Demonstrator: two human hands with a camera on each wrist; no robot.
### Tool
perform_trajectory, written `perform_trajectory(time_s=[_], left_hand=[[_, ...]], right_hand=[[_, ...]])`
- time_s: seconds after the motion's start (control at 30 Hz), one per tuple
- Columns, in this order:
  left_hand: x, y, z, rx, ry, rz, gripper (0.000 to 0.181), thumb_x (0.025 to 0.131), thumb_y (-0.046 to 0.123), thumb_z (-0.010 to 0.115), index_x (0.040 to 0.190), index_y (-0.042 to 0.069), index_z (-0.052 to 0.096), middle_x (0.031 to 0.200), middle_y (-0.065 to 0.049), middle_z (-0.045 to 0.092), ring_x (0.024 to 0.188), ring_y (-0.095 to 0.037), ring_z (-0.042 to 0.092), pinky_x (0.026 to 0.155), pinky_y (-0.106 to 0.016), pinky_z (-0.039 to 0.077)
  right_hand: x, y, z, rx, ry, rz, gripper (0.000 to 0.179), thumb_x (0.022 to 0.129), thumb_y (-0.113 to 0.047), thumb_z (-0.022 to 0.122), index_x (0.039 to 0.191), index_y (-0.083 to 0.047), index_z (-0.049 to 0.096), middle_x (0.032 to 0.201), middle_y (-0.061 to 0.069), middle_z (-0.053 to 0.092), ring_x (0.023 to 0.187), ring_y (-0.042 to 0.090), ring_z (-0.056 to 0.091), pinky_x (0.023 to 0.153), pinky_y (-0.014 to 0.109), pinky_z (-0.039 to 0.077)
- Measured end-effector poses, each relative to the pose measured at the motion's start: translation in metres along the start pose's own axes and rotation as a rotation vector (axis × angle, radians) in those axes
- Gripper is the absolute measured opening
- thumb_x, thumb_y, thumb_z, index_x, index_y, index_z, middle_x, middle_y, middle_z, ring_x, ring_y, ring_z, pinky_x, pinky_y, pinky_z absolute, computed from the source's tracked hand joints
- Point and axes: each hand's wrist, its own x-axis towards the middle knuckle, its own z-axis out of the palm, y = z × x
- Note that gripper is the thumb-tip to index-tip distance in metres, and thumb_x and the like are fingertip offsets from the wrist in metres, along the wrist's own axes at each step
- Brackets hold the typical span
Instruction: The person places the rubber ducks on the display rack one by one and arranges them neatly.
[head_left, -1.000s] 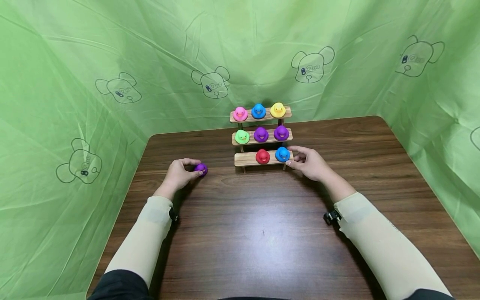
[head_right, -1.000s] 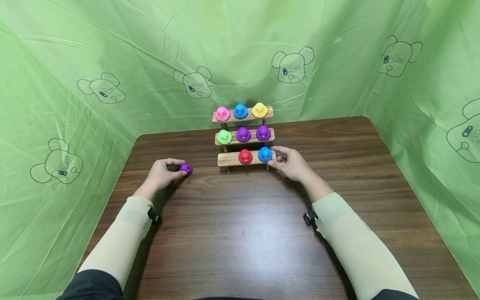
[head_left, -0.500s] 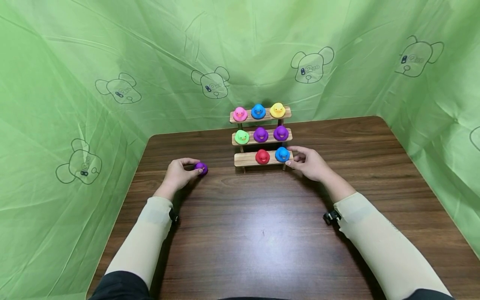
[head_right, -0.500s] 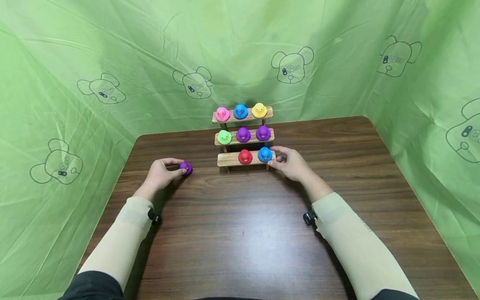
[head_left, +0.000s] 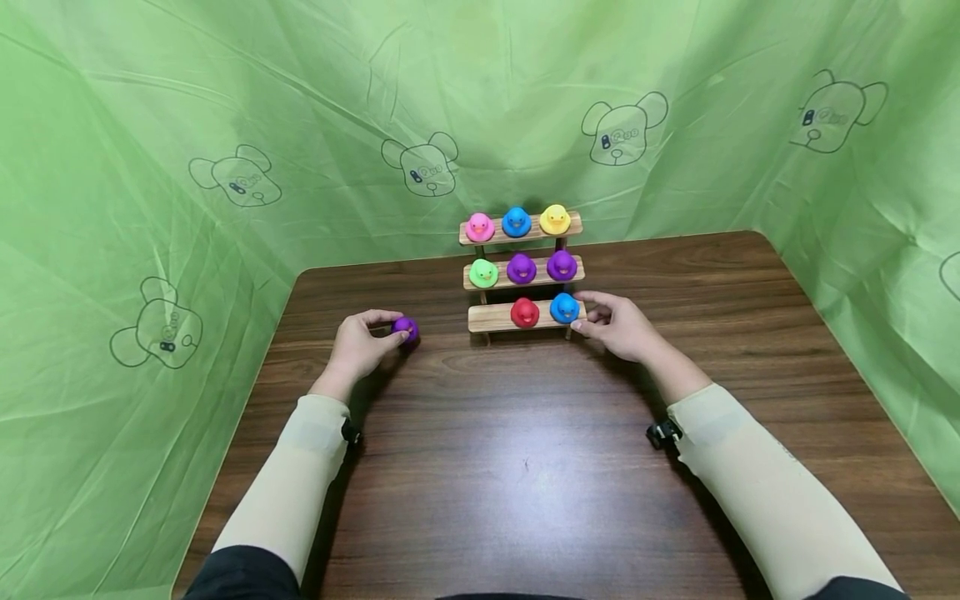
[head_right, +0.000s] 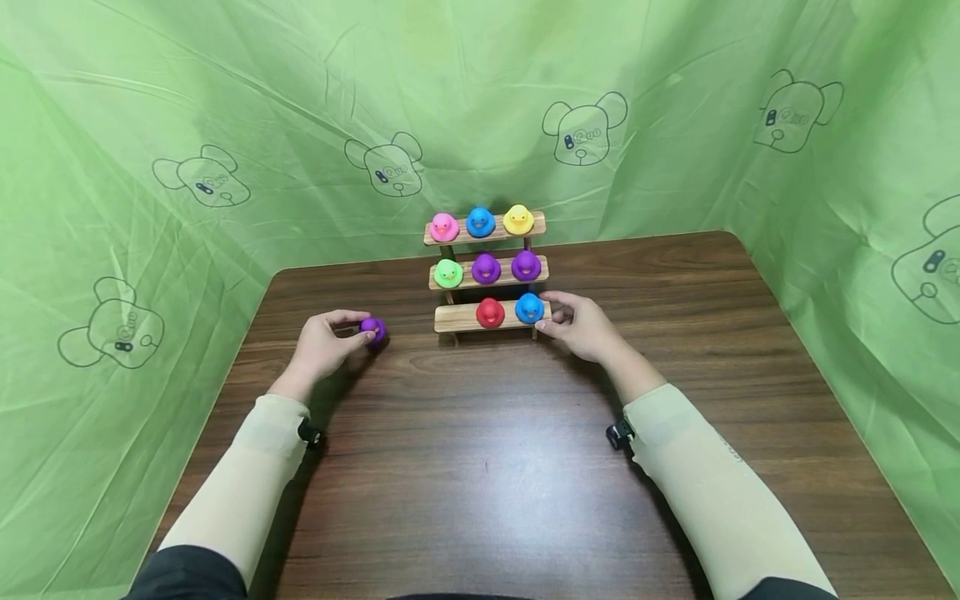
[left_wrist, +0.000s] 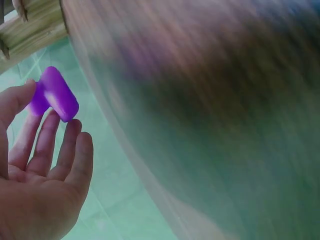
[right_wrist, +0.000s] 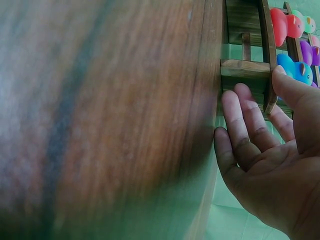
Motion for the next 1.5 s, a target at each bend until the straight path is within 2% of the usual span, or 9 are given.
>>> perform_trajectory(time_s=[0.13,0.3,0.53,0.9,1.03,1.3,1.5], left_hand=[[-0.001,0.008,0.002,-0.028,-0.003,0.030,0.032,0.088,0.019,0.088,0.118,0.010,0.079,0.119,-0.012,0.076,0.108,-0.031,0.072,0.093,-0.044,0.060],[-0.003,0.022,0.007,-0.078,-0.013,0.073,0.032,0.089,0.013,0.087,0.119,0.007,0.077,0.118,-0.013,0.075,0.106,-0.034,0.073,0.090,-0.036,0.061],[-0.002,0.044,0.017,-0.138,-0.022,0.132,0.031,0.086,0.006,0.088,0.116,0.006,0.078,0.116,-0.011,0.073,0.104,-0.031,0.074,0.092,-0.040,0.061],[0.000,0.068,0.036,-0.218,-0.055,0.160,0.033,0.084,0.000,0.087,0.115,0.004,0.078,0.114,-0.012,0.073,0.107,-0.033,0.072,0.097,-0.044,0.059],[0.001,0.076,0.045,-0.245,-0.080,0.172,0.033,0.085,-0.001,0.086,0.115,0.006,0.076,0.113,-0.011,0.075,0.106,-0.033,0.073,0.097,-0.045,0.059],[0.006,0.090,0.062,-0.199,-0.082,0.235,0.029,0.084,-0.001,0.087,0.110,0.007,0.079,0.111,-0.008,0.077,0.105,-0.028,0.071,0.098,-0.054,0.057],[0.011,0.095,0.072,-0.166,-0.095,0.248,0.028,0.084,0.001,0.086,0.110,0.011,0.081,0.111,-0.003,0.076,0.104,-0.025,0.070,0.097,-0.050,0.057]], right_hand=[[0.000,0.000,0.000,-0.003,0.001,0.001,0.057,0.096,-0.024,0.081,0.148,-0.013,0.060,0.107,0.016,0.069,0.095,0.029,0.065,0.064,0.034,0.060],[0.000,0.000,0.000,0.012,0.002,-0.007,0.057,0.096,-0.022,0.081,0.147,-0.012,0.060,0.106,0.017,0.069,0.091,0.029,0.065,0.061,0.034,0.059],[0.000,0.001,0.000,0.025,0.001,-0.003,0.057,0.096,-0.022,0.081,0.147,-0.011,0.060,0.105,0.017,0.069,0.087,0.028,0.065,0.057,0.035,0.059],[0.001,0.001,-0.001,0.018,-0.004,0.000,0.057,0.096,-0.024,0.081,0.148,-0.013,0.060,0.107,0.016,0.069,0.095,0.029,0.066,0.065,0.033,0.060],[0.000,0.001,-0.001,0.020,-0.006,0.003,0.058,0.096,-0.024,0.081,0.148,-0.013,0.059,0.107,0.017,0.069,0.095,0.030,0.065,0.064,0.034,0.060],[0.000,-0.001,-0.001,0.018,-0.010,0.015,0.057,0.096,-0.024,0.080,0.148,-0.013,0.059,0.107,0.017,0.068,0.093,0.030,0.065,0.062,0.035,0.060],[0.000,0.000,-0.001,0.015,-0.011,0.017,0.057,0.096,-0.025,0.080,0.149,-0.014,0.059,0.107,0.017,0.068,0.092,0.030,0.065,0.061,0.035,0.060]])
